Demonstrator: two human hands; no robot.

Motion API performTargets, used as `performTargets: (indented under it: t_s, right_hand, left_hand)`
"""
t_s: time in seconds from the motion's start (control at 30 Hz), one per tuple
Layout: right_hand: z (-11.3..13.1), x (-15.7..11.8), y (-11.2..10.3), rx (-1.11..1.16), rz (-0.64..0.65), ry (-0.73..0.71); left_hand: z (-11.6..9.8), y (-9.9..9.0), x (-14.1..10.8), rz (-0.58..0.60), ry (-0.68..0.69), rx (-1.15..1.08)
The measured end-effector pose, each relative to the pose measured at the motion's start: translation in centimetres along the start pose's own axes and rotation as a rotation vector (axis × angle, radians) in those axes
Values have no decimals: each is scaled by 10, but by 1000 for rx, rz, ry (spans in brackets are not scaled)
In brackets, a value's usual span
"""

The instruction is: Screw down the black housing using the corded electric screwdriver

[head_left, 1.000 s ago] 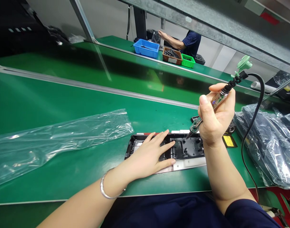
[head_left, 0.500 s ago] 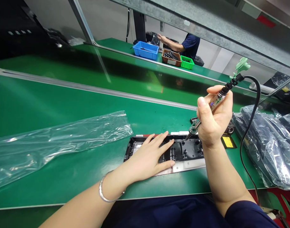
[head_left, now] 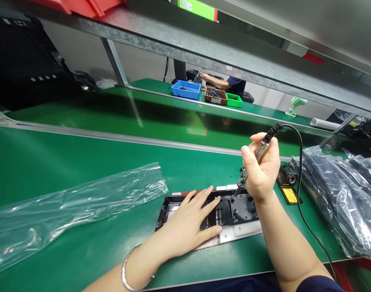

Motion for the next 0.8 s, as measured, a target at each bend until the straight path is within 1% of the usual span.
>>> performTargets:
  t_s: [0.2, 0.37, 0.8]
  right_hand:
    - [2, -1, 1, 11, 7, 27]
    - [1, -2, 2, 39, 24, 23]
    - [0, -1, 1, 38, 19, 9]
  left_hand:
    - [3, 2, 1, 18, -8, 9]
    - [2, 1, 0, 23, -10, 13]
    - [3, 2, 0, 12, -6, 18]
Point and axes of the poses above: each hand's wrist, its own x-axis towards the middle knuckle, its own y-axis out of the palm, z = x × y, the point moved 1 cm from there along x, towards the middle knuckle, and after that the axes turned 8 degrees about y, right-handed, at the moved point
